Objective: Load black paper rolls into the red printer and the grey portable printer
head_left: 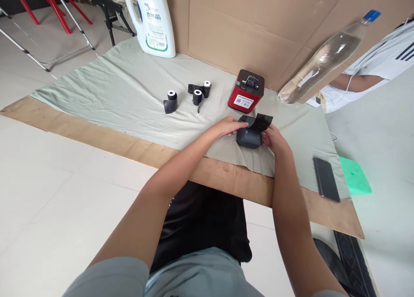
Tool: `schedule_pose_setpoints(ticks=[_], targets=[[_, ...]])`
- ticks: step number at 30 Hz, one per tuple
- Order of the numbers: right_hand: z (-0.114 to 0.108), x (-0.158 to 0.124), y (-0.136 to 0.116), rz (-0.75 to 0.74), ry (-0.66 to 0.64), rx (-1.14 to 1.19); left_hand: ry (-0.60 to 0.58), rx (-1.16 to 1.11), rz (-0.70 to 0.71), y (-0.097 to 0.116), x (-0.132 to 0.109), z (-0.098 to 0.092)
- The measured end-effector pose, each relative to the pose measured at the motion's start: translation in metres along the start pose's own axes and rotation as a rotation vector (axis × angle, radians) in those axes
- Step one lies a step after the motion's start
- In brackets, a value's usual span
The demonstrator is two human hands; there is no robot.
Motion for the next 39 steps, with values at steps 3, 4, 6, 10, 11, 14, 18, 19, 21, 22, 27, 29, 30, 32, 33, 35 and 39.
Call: schedule_pose_setpoints(ticks=[3,4,6,10,11,14,18,19,21,22,27,29,30,32,33,35,39], targets=[[-0.001,-0.001,-0.005,-0.002,-0.016,-0.017,0.031,-0.001,0.016,-0.001,0.0,0.003],[0.0,-0.002,-0.007,-0.006,-0.018,-0.023,0.042,0.006,0.024,-0.001,-0.001,0.004],[0.003,-0.005,-0.007,-0.012,-0.003,-0.032,0.047,0.021,0.048,-0.004,-0.003,0.004],[0.015,-0.013,-0.002,-0.099,0.169,-0.033,0.113,0.087,0.1,-0.008,-0.009,0.002],[0.018,-0.013,-0.001,-0.132,0.219,-0.03,0.144,0.107,0.108,-0.008,-0.01,0.002],[0.023,-0.011,0.002,-0.171,0.265,-0.016,0.198,0.133,0.11,-0.006,-0.013,0.001],[0.019,-0.006,0.003,-0.166,0.216,-0.01,0.138,0.082,0.12,-0.004,-0.014,0.001],[0.017,-0.005,0.003,-0.175,0.212,-0.007,0.118,0.07,0.157,-0.004,-0.014,0.001],[0.013,-0.005,0.004,-0.212,0.214,0.004,0.094,0.073,0.261,-0.005,-0.015,0.001],[0.011,-0.005,0.004,-0.244,0.226,0.001,0.086,0.084,0.311,-0.006,-0.015,0.001],[0.005,-0.01,0.005,-0.463,0.241,-0.163,0.027,0.11,0.386,-0.009,-0.012,0.0],[0.004,-0.013,0.003,-0.492,0.221,-0.206,0.014,0.099,0.392,-0.01,-0.01,0.0],[0.005,-0.015,0.001,-0.493,0.221,-0.218,0.012,0.093,0.395,-0.01,-0.008,0.0],[0.006,-0.018,-0.001,-0.493,0.248,-0.233,0.011,0.086,0.4,-0.011,-0.007,0.0],[0.006,-0.019,-0.002,-0.499,0.27,-0.238,0.011,0.087,0.402,-0.012,-0.006,0.0],[0.006,-0.02,-0.003,-0.53,0.32,-0.257,0.015,0.09,0.409,-0.012,-0.005,0.0],[0.003,-0.018,0.001,-0.58,0.402,-0.339,0.029,0.095,0.395,-0.012,-0.005,0.0]])
Point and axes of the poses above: each hand's wrist, its own x-axis towards the middle knuckle, its own z-axis out of the palm, y = z × x, the point moved 1 cm from there along x, towards the middle knuckle, and after that the axes turned 15 degrees about -x, right-handed, at the moved point
